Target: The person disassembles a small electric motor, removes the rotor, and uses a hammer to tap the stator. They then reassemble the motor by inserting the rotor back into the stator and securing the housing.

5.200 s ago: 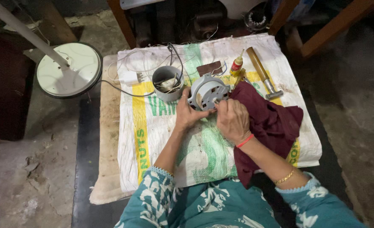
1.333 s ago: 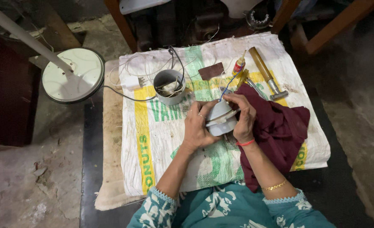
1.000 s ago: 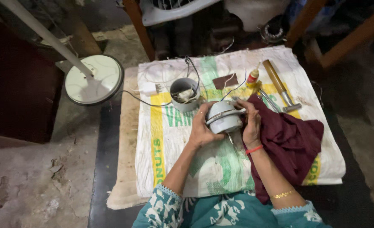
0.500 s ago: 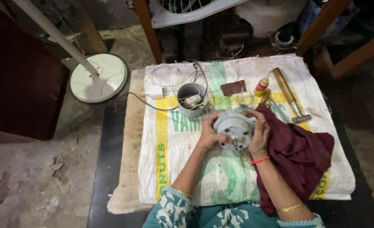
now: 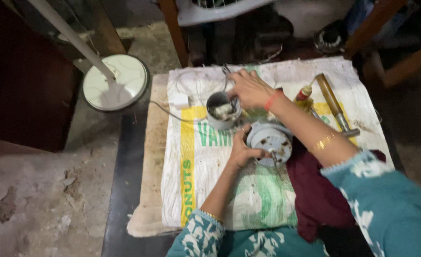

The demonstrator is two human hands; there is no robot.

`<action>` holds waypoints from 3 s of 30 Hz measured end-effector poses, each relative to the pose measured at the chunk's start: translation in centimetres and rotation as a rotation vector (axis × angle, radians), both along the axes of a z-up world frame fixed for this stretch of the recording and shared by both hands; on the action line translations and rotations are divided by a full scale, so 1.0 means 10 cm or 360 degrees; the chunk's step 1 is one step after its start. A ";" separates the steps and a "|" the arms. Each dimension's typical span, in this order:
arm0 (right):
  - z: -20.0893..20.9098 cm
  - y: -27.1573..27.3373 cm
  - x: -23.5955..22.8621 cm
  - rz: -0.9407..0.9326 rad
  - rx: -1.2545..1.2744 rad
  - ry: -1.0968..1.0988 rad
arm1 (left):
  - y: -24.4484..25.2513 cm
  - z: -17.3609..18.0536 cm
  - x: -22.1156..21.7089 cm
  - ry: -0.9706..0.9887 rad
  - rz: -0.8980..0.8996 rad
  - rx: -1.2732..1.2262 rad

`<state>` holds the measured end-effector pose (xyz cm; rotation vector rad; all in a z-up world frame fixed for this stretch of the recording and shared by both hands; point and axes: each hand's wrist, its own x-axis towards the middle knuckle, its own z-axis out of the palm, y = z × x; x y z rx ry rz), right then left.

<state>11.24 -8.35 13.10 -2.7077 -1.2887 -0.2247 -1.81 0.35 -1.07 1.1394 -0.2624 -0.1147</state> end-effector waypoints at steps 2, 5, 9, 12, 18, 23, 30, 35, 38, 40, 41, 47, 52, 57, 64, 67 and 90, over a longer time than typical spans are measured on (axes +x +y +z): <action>-0.12 0.12 0.19 -0.0067 -0.0332 0.0016 | 0.00 -0.05 0.00 -0.0027 0.0005 -0.0011; -0.33 0.24 0.40 -0.0129 -0.0405 0.0259 | -0.02 -0.11 0.01 -0.0043 0.0043 0.0008; -0.66 0.34 0.43 -0.0108 -0.0394 -0.0244 | 0.00 -0.13 0.02 -0.0072 0.0115 0.0188; -0.74 0.35 0.41 0.0025 -0.0258 -0.0497 | -0.01 -0.12 0.02 -0.0071 0.0114 0.0153; -0.22 0.24 0.16 0.0058 -0.0309 -0.0342 | -0.05 -0.10 0.00 0.0023 0.0138 0.0023; 0.70 -0.53 -0.57 -0.0049 0.0457 -0.0202 | -0.04 0.03 -0.01 -0.0018 0.0140 0.0069; 0.65 -1.25 -2.28 -0.0604 0.1192 -0.0335 | -0.08 0.02 -0.03 0.0006 0.0198 0.0057; 0.37 -1.08 -2.53 -0.0850 0.1236 -0.0226 | -0.11 0.03 -0.05 0.0017 0.0223 0.0049; 0.29 -0.96 -2.46 -0.0837 0.1259 -0.0175 | -0.10 0.03 -0.05 -0.0017 0.0237 0.0044; 0.26 -0.93 -2.43 -0.0819 0.1241 -0.0166 | -0.12 0.03 -0.06 -0.0048 0.0213 0.0021; 0.26 -0.92 -2.41 -0.0785 0.1217 -0.0186 | -0.11 0.03 -0.07 -0.0062 0.0198 0.0013; 0.30 -0.87 -2.35 -0.0687 0.1132 -0.0212 | -0.08 0.08 -0.09 -0.0068 0.0207 0.0059; 0.33 -0.85 -2.34 -0.0677 0.1048 -0.0220 | -0.07 0.09 -0.09 -0.0081 0.0215 0.0093; 0.36 -0.85 -2.37 -0.0642 0.0949 -0.0251 | -0.06 0.04 -0.07 -0.0073 0.0233 0.0150; 0.38 -0.85 -2.35 -0.0490 0.0822 -0.0442 | -0.07 0.02 -0.08 -0.0074 0.0226 0.0096; 0.39 -0.85 -2.32 -0.0415 0.0746 -0.0496 | -0.06 0.03 -0.08 -0.0075 0.0229 0.0117; 0.37 -0.78 -2.17 -0.0072 0.0328 -0.0699 | -0.06 0.02 -0.08 -0.0097 0.0222 0.0116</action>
